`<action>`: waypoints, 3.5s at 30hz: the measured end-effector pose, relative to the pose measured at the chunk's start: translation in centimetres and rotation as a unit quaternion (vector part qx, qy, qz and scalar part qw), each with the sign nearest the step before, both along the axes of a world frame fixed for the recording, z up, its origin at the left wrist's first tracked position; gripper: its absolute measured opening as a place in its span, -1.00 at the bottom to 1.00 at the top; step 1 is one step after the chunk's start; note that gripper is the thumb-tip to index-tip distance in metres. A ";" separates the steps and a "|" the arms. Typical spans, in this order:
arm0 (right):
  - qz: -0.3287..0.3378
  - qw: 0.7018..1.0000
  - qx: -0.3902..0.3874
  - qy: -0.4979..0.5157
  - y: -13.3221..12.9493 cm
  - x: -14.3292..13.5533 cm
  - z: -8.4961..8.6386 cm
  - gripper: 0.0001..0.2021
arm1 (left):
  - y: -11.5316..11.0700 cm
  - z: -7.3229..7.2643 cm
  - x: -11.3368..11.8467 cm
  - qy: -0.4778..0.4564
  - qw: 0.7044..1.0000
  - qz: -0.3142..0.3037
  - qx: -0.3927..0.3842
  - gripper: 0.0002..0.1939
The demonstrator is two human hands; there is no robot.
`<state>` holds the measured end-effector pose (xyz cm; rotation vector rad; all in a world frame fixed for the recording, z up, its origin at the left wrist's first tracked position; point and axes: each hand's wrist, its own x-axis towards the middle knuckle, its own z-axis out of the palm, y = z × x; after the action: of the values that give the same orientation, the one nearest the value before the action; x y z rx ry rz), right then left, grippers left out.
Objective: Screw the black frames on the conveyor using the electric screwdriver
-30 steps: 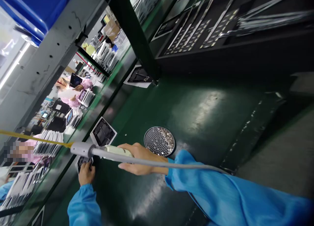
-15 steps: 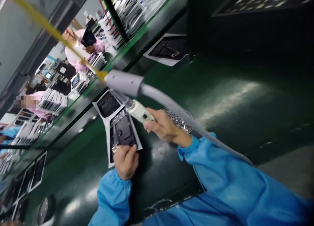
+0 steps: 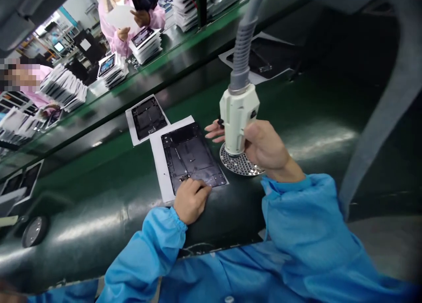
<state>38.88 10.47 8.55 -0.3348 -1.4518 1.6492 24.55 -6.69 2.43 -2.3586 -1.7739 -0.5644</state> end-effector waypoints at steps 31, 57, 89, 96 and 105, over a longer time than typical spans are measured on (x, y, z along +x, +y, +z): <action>-0.156 0.986 -0.011 0.056 0.9 -3.7 -3.6 -0.45 | 0.5 -0.4 -0.2 -0.069 0.996 0.019 0.046 -0.82; -0.135 0.989 0.001 0.056 0.7 -4.2 -4.0 -0.49 | -0.3 1.0 -6.0 -0.107 0.982 0.149 -0.046 -0.72; -0.109 0.992 0.015 0.059 0.4 -4.0 -3.8 -0.54 | 0.1 0.6 -5.5 -0.129 0.984 0.119 0.038 -0.87; -0.110 0.993 0.018 0.045 0.4 -3.9 -3.8 -0.51 | 0.2 0.6 -5.5 -0.132 0.983 0.122 0.031 -0.85; -0.108 0.993 0.012 0.043 0.4 -3.8 -3.8 -0.51 | 0.2 0.5 -5.5 -0.116 0.987 0.103 0.042 -0.88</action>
<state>35.04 10.89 4.75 -0.3878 -1.3227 1.4537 19.03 -6.45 2.93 -2.0936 -2.0136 -0.8929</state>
